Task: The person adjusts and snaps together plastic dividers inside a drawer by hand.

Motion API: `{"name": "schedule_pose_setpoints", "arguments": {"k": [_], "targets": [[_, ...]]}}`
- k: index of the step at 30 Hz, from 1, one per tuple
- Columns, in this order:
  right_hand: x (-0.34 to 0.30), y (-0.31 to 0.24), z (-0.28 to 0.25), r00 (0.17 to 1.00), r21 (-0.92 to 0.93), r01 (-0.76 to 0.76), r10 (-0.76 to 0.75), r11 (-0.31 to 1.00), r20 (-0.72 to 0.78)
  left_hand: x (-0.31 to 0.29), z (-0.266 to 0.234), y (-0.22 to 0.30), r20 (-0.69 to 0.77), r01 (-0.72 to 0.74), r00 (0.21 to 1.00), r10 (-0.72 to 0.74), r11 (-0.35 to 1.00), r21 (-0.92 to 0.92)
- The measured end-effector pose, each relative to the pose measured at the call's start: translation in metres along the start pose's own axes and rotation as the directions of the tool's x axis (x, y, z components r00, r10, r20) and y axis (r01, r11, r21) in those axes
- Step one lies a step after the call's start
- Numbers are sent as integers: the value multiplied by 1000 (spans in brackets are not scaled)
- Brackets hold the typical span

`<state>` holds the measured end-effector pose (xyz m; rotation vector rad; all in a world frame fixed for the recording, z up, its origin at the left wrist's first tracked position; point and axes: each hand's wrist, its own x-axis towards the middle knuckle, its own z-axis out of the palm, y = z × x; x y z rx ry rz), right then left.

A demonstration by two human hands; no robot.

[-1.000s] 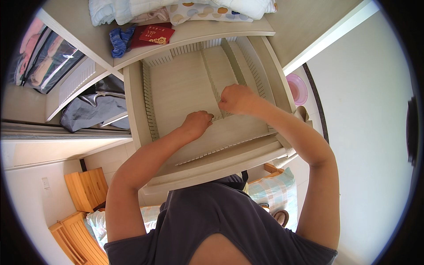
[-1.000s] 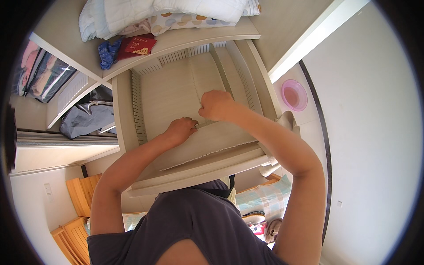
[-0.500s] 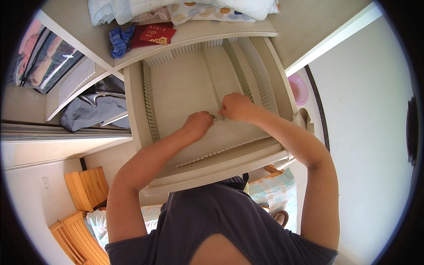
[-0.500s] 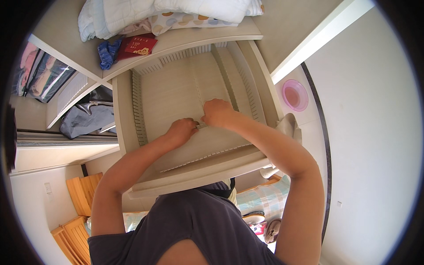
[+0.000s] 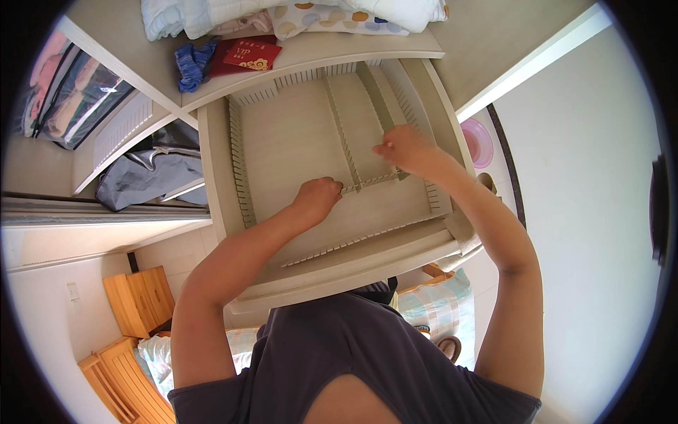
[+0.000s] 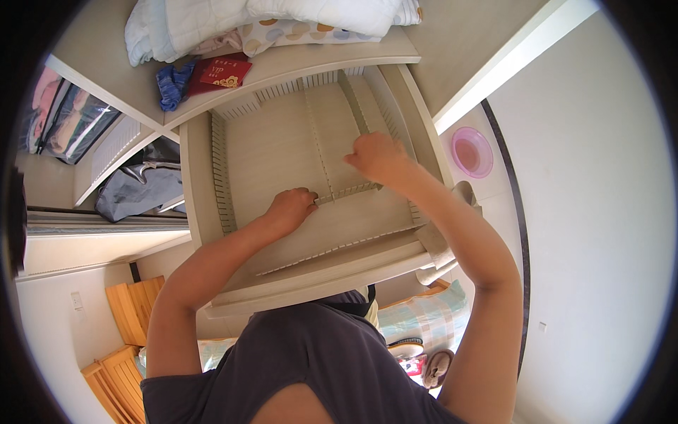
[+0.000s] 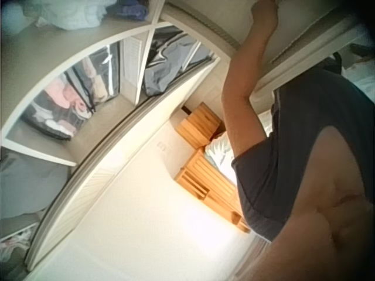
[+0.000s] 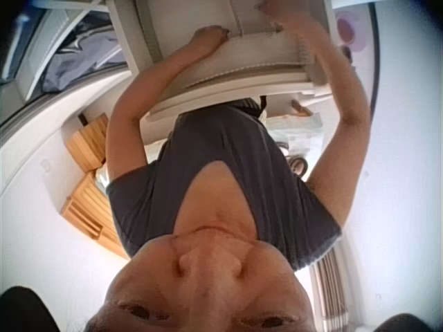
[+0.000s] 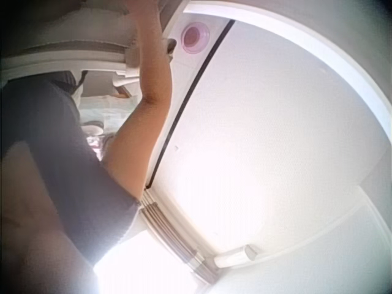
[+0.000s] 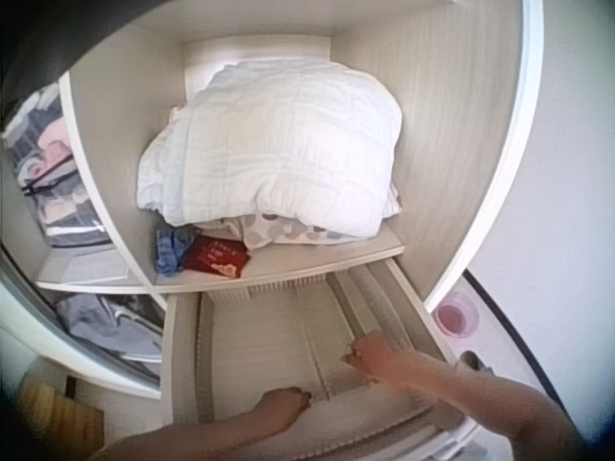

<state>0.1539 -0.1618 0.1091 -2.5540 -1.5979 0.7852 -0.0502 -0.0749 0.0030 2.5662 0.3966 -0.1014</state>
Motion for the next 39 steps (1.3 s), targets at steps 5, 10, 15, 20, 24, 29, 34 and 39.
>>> {"name": "schedule_pose_setpoints", "arguments": {"k": [5,10,15,20,24,29,34,39], "targets": [[3,30,-1,988,-211,-118,93,970,-124,1,-2,2,27,7,1000,-8,1000,20],[4,39,7,988,-203,-149,138,968,-70,2,-4,2,50,12,999,-15,999,49],[8,44,15,992,-193,-127,120,973,-49,1,-1,1,-11,-5,1000,5,1000,14],[13,55,24,994,-175,-75,60,982,-87,2,-1,2,-13,5,1000,-5,1000,29],[13,52,19,996,-129,-88,84,988,-38,2,-1,0,13,9,1000,-10,997,76],[16,63,15,994,-16,-92,93,996,59,5,-3,2,25,-5,1000,3,996,93],[11,59,8,994,18,-94,92,995,63,3,-1,1,11,-20,1000,19,996,88],[14,65,10,994,52,-70,65,996,89,4,-2,1,23,-33,999,31,994,106]]}}
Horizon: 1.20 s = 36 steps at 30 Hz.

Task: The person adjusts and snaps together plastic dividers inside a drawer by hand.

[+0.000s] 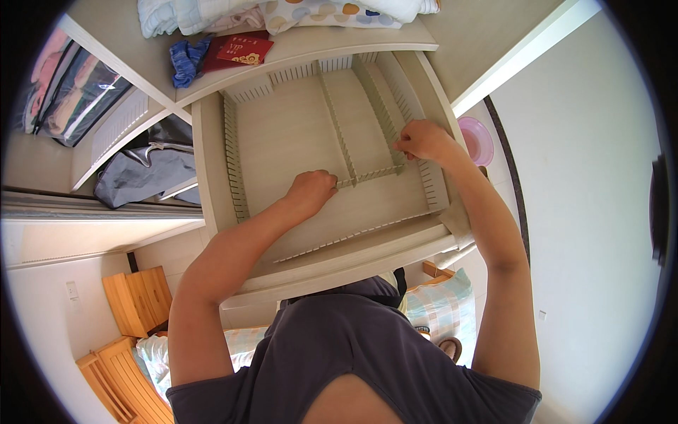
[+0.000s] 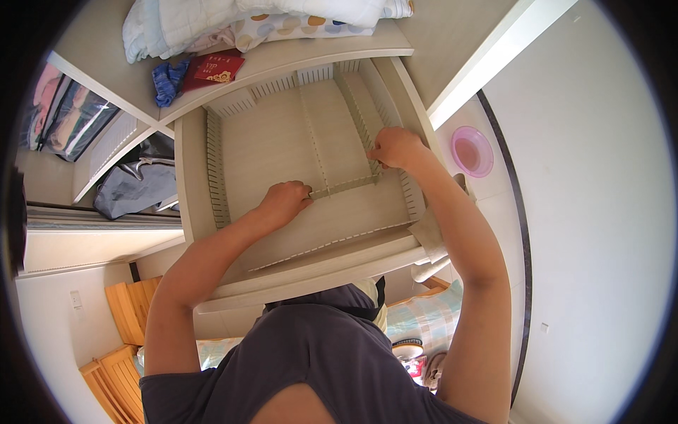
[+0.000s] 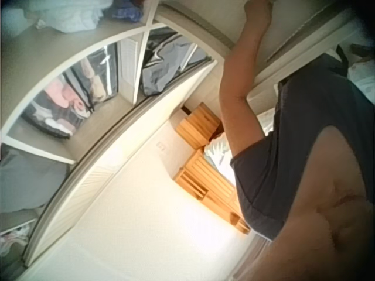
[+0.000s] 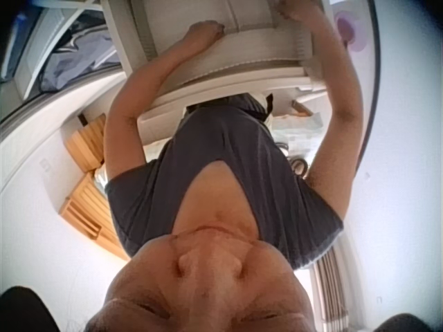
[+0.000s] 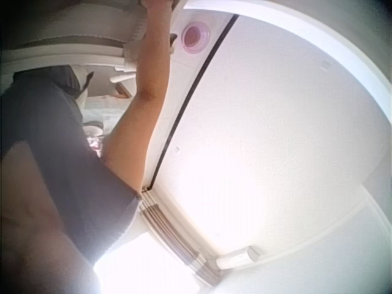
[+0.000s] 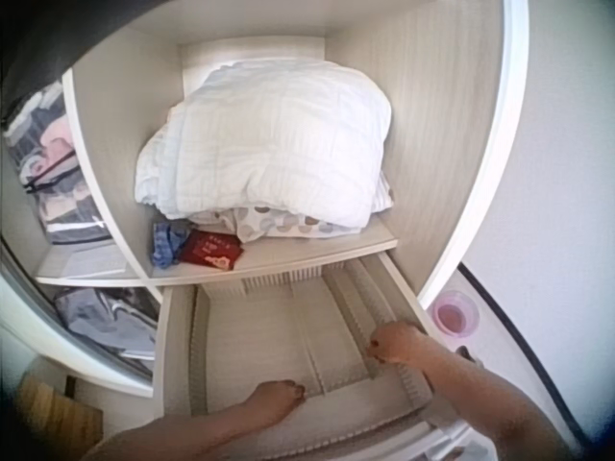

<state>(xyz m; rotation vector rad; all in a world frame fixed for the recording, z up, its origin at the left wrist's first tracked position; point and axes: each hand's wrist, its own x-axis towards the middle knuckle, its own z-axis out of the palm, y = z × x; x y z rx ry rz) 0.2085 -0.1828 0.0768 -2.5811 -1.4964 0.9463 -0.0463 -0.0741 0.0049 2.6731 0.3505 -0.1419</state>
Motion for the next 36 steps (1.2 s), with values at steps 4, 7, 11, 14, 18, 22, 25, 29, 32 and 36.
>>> {"name": "schedule_pose_setpoints", "arguments": {"k": [4,7,11,14,18,22,25,29,32,36], "targets": [[4,2,2,1000,9,25,-25,1000,15,1,0,0,-1,-1,1000,1,1000,17],[5,2,3,1000,65,26,-27,998,12,1,1,-1,-5,3,1000,-3,1000,6],[6,5,4,999,60,38,-37,997,-3,1,-2,1,4,6,1000,-6,1000,9],[8,9,6,1000,55,23,-23,998,8,2,-1,2,12,9,1000,-9,1000,11],[4,4,3,1000,60,17,-17,998,7,1,-2,1,13,19,1000,-19,1000,-5],[0,1,1,1000,133,16,-16,991,-2,1,-3,1,16,20,1000,-20,1000,13],[1,2,1,1000,155,21,-22,988,5,1,-4,2,11,16,1000,-16,1000,17],[3,5,1,1000,120,13,-16,993,22,2,-4,2,17,12,1000,-12,1000,16],[5,5,0,999,65,-5,2,998,51,2,-6,1,47,11,999,-13,999,35],[5,3,-2,998,40,-11,8,999,69,3,-17,1,152,-1,988,-12,997,82]]}}
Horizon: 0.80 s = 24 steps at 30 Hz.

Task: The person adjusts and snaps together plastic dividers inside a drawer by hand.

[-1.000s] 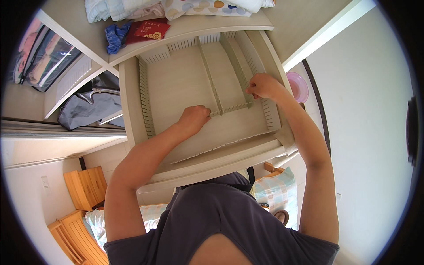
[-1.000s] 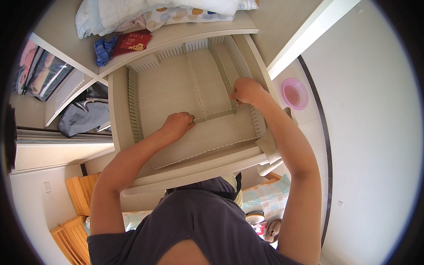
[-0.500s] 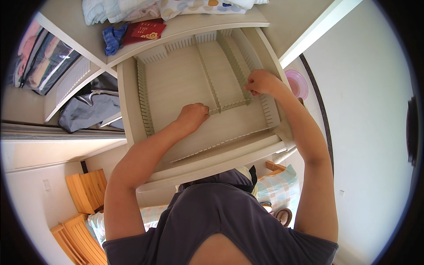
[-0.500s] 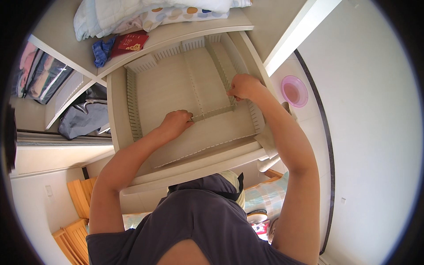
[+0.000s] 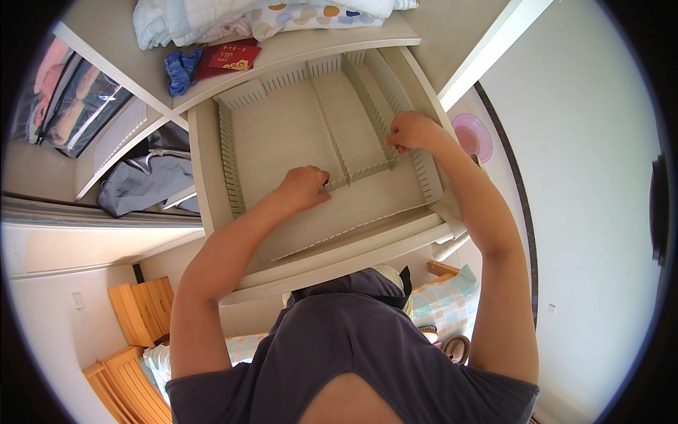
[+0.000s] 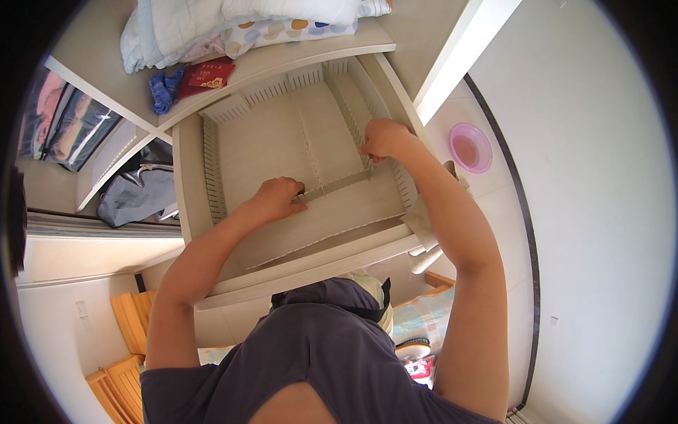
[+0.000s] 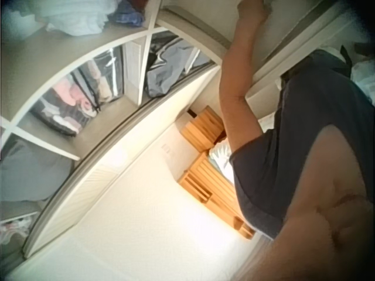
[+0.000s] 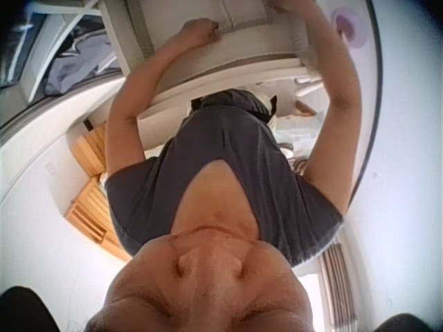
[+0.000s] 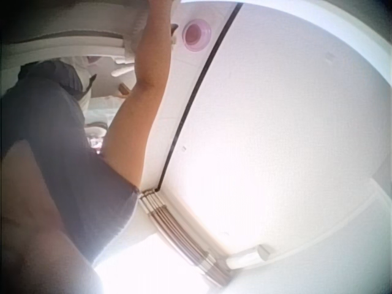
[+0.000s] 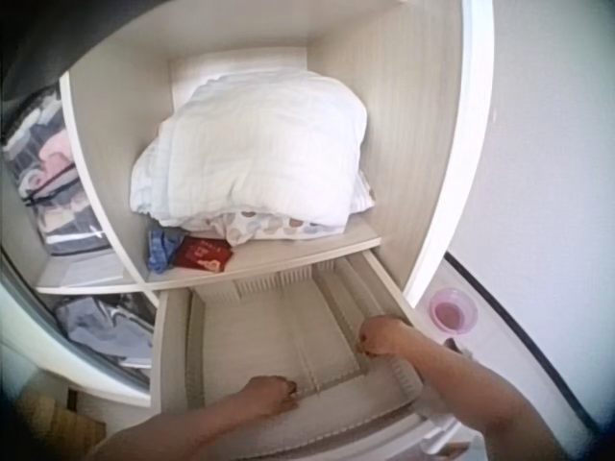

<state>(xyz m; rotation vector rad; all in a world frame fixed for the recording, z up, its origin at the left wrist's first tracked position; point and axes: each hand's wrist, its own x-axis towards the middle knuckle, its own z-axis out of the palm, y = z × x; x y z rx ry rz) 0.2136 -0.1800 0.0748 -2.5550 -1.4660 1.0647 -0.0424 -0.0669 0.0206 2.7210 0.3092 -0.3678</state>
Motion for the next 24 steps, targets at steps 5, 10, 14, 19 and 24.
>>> {"name": "schedule_pose_setpoints", "arguments": {"k": [5,10,14,19,24], "targets": [[-3,-6,-3,1000,-34,10,-10,999,-17,0,-9,-3,224,3,974,-31,992,123],[-5,-4,-3,1000,-91,5,-5,996,-6,-19,-51,-4,220,111,972,-77,982,-151],[-3,-8,-3,1000,-111,4,-5,994,-6,-31,-71,-36,62,177,984,-165,931,-319],[-9,-11,-5,999,-151,14,-18,988,-27,-60,-78,-61,1,199,980,-200,975,-100],[-6,-9,-5,999,-91,-30,26,995,-47,-85,-67,-39,207,135,967,-147,988,70]]}}
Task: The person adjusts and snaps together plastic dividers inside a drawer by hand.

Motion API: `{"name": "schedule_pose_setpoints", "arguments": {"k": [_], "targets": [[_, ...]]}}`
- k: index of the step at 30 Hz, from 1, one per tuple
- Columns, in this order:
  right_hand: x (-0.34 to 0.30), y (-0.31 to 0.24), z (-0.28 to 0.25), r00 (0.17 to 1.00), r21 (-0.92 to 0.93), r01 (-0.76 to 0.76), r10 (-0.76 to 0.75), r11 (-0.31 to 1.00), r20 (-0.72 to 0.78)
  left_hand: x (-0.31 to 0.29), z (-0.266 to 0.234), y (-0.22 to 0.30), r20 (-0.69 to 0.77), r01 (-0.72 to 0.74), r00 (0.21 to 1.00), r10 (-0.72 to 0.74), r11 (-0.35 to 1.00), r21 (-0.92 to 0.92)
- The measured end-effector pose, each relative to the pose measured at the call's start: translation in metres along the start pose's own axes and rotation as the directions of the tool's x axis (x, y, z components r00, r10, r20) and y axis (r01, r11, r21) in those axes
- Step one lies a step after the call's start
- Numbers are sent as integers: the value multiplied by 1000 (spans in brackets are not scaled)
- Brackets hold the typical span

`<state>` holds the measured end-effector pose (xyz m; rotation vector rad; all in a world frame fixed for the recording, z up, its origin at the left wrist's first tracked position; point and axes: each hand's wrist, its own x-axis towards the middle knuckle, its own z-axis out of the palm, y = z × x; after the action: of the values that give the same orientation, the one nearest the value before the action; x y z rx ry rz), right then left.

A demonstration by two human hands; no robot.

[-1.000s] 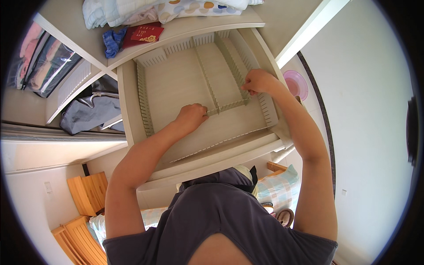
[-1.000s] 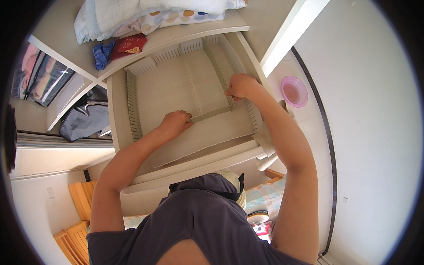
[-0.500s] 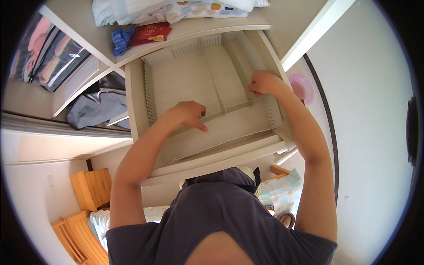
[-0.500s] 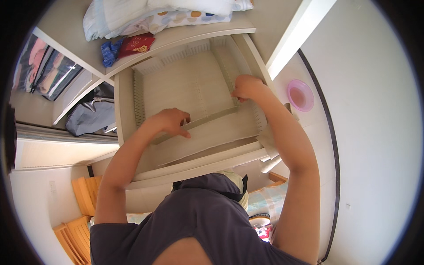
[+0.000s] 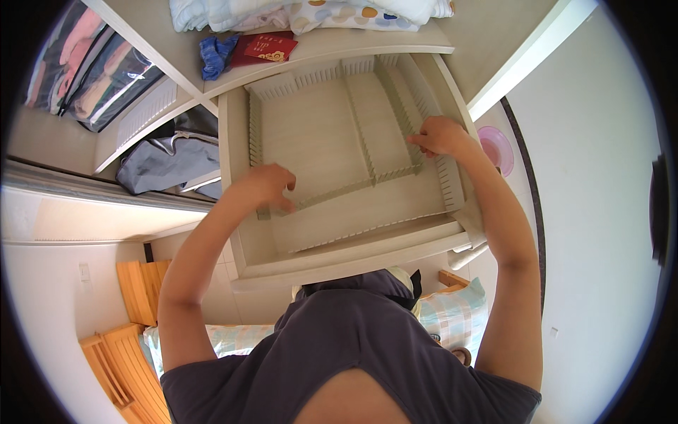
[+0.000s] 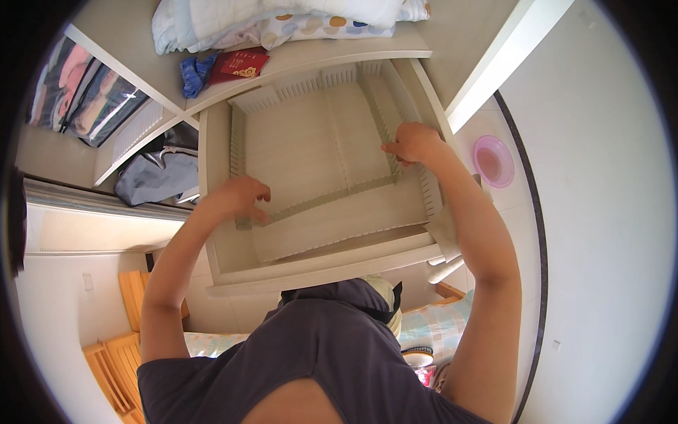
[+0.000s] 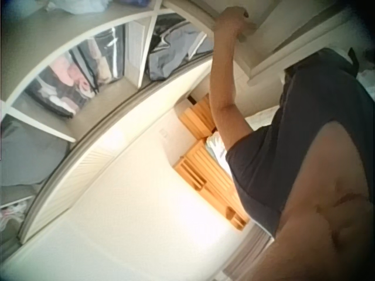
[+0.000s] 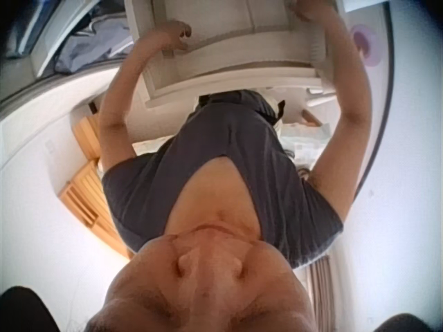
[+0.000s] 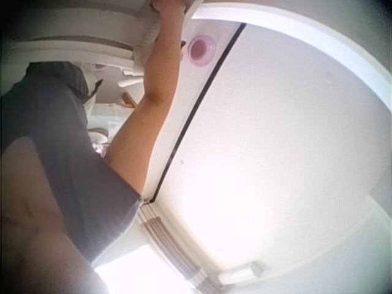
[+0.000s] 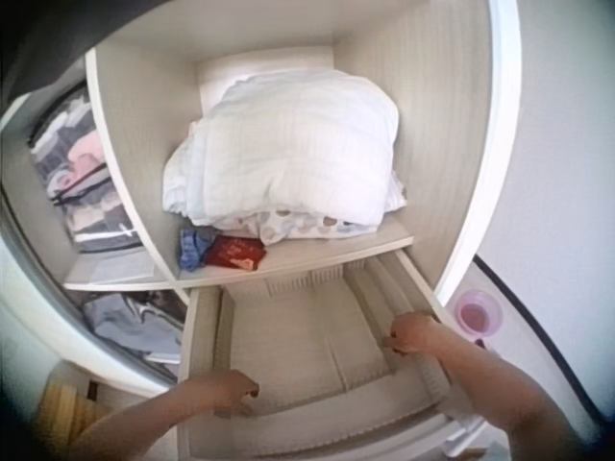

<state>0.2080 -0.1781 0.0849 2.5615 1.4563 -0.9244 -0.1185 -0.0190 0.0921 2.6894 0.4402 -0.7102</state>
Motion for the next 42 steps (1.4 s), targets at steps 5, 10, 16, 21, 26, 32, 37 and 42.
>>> {"name": "schedule_pose_setpoints", "arguments": {"k": [5,10,16,21,26,32,37,42], "targets": [[0,-1,1,1000,8,20,-20,1000,2,7,28,12,133,31,990,-52,987,156],[-3,-4,2,999,-76,43,-40,996,33,19,45,1,19,34,999,-42,956,292],[-7,-5,4,999,-85,39,-38,996,15,11,31,12,-94,83,994,-50,918,388],[-7,-8,6,999,-75,39,-40,996,-9,11,33,10,-161,147,983,-86,896,420],[-7,-7,6,999,-71,43,-44,997,-4,15,40,6,-148,175,981,-130,918,357],[-5,-8,7,999,-86,45,-45,995,4,15,37,2,-106,188,979,-174,971,147],[-6,-8,6,1000,-96,30,-30,995,10,8,27,7,-166,138,975,-150,987,-80],[-6,-8,6,999,-108,33,-32,994,13,5,19,4,-124,162,968,-217,923,-348]]}}
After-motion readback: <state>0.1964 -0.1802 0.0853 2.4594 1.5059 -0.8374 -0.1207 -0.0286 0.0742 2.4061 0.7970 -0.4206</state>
